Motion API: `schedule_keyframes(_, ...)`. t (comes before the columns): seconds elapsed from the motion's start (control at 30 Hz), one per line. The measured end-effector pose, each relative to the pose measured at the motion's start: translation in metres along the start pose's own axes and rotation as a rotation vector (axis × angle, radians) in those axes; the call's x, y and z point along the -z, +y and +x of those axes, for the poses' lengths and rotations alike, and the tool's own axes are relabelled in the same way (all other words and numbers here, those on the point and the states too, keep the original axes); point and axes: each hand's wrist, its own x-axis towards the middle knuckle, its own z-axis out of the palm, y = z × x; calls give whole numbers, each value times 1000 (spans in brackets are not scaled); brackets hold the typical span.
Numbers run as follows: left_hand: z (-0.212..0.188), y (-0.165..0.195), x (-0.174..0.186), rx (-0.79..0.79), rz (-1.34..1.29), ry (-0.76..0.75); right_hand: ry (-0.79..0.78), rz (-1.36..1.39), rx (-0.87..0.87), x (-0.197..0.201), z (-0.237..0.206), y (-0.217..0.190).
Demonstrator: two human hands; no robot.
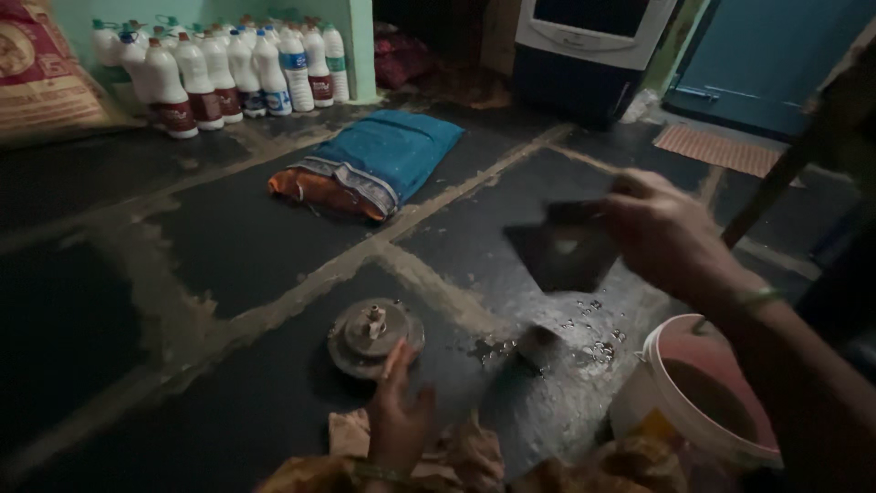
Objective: The person is cleaning metal parts using a cloth. They wipe the surface of a long, flat metal piece and a smaller, round metal object. The person dips the cloth into a bucket of water to clean it.
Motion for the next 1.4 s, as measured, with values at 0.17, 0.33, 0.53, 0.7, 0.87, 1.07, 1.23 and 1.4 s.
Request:
schedule_keyframes(0.17, 5, 26, 19, 157, -217, -86, -473, -112, 99, 10, 30, -84)
schedule_keyframes(0.33, -4, 3, 31, 267, -541, -135, -764, -21, 215, -8, 31, -140)
schedule_keyframes(0.53, -11, -47, 28, 572, -797, -2, -524, -69, 576, -80, 28, -180)
schedule_keyframes(0.7, -19, -78, 8, 682, -506, 100, -507, 117, 548, -145, 13, -198)
schedule_keyframes(0.87, -27, -101, 4, 1042, -828, 337, -165, 432, 433, -208, -32, -189)
schedule_keyframes(1.07, -33, -98, -2, 1073, -465, 389, -311, 627, 142, -258, -146, -152)
schedule_keyframes(1.23, -22, -88, 0, 1217, -482, 367, -746, 629, -53, -279, -182, -159)
schedule_keyframes(1.4, -24, -105, -2, 1199, -642, 326, -804, 346, 71, -272, -172, -180)
